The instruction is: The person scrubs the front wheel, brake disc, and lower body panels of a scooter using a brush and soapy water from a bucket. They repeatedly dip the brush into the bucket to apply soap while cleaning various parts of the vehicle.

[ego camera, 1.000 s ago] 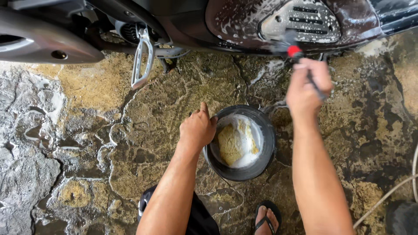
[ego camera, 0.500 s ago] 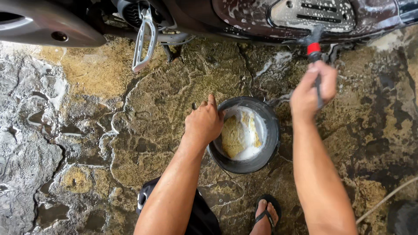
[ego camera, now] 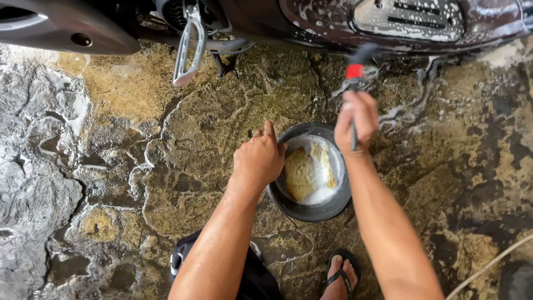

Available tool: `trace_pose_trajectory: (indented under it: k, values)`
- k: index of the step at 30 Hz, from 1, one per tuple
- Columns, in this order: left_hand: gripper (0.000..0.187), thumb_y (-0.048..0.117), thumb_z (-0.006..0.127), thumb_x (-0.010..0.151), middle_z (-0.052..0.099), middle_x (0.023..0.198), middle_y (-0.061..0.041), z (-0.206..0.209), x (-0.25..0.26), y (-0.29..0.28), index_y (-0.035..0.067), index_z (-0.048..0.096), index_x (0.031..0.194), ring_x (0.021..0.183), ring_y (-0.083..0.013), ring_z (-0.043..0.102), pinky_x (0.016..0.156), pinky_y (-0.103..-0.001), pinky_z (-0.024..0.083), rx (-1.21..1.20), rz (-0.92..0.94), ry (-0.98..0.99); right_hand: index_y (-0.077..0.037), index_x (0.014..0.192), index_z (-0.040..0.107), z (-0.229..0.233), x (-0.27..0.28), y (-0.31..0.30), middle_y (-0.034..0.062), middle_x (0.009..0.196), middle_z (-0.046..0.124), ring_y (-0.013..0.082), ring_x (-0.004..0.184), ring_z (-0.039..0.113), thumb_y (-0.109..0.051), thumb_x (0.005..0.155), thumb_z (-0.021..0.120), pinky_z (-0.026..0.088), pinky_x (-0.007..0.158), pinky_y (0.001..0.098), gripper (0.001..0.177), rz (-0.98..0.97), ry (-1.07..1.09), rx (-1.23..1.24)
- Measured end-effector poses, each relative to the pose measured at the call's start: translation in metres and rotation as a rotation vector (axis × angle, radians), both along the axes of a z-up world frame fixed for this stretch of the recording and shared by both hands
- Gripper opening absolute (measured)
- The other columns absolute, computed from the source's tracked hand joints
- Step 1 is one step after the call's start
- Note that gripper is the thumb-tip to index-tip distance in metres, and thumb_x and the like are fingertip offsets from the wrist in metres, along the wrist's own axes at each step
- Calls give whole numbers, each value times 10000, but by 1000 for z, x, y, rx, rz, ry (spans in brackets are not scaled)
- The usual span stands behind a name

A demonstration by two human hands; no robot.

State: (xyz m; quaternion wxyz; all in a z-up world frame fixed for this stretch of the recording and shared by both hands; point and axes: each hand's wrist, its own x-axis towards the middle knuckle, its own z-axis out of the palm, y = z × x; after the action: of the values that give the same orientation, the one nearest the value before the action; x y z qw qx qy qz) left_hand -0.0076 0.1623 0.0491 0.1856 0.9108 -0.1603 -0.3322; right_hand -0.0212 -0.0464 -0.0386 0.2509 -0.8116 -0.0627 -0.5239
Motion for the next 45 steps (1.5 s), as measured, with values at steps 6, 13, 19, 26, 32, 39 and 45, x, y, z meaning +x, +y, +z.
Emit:
trace_pose_trajectory:
  k: [6, 13, 19, 26, 32, 39, 45]
  values:
    - [582, 321, 401, 861, 493, 1175, -211, 7, -5, -6, 7, 292, 1338, 938, -428, 567, 766, -510, 468, 1, -26, -14, 24, 874, 598, 1, -13, -42, 150, 770, 616, 297, 683, 614, -20, 885, 465, 495, 669, 359, 141, -124, -15, 10]
    - [587, 321, 385, 871, 470, 1214, -228, 18, -13, -18, 5, 270, 1352, 960, -420, 563, 782, -511, 466, 11, -91, -16, 15, 829, 559, 11, -10, -37, 151, 745, 596, 266, 672, 592, -39, 891, 452, 466, 643, 366, 135, -127, 0, 197]
    - [628, 334, 403, 854, 408, 1286, -244, 21, -17, -23, -6, 248, 1358, 991, -454, 534, 809, -526, 433, 7, -110, 11, 94, 921, 568, -10, -1, -55, 213, 726, 615, 229, 645, 607, -23, 860, 476, 519, 527, 279, 161, -205, -111, 404]
    - [606, 326, 393, 857, 428, 1267, -244, 18, -20, -28, -2, 269, 1351, 984, -436, 546, 802, -506, 444, 39, -102, 3, -124, 1054, 574, -43, -7, -126, 253, 1036, 622, 318, 989, 613, -287, 842, 569, 490, 903, 414, 268, -49, -64, 1394]
    - [597, 331, 360, 880, 422, 1263, -213, 19, -22, -30, 28, 207, 1371, 970, -397, 557, 798, -499, 462, 57, -96, 26, -25, 984, 562, -4, -5, -98, 230, 1004, 590, 298, 926, 610, -169, 670, 628, 544, 854, 362, 351, 40, -288, 1864]
    - [594, 316, 399, 863, 461, 1238, -217, 15, -21, -37, 3, 272, 1352, 978, -404, 561, 806, -481, 460, 104, -105, 0, -71, 825, 600, -35, -8, -84, 169, 820, 637, 246, 780, 641, -192, 760, 567, 582, 752, 339, 141, 423, -201, 2059]
    - [593, 324, 400, 864, 456, 1246, -211, 17, -21, -37, 11, 274, 1351, 993, -400, 554, 808, -479, 458, 96, -92, 8, 31, 874, 521, -54, -8, -97, 228, 838, 625, 275, 749, 633, -141, 803, 520, 568, 723, 350, 186, 437, -447, 2319]
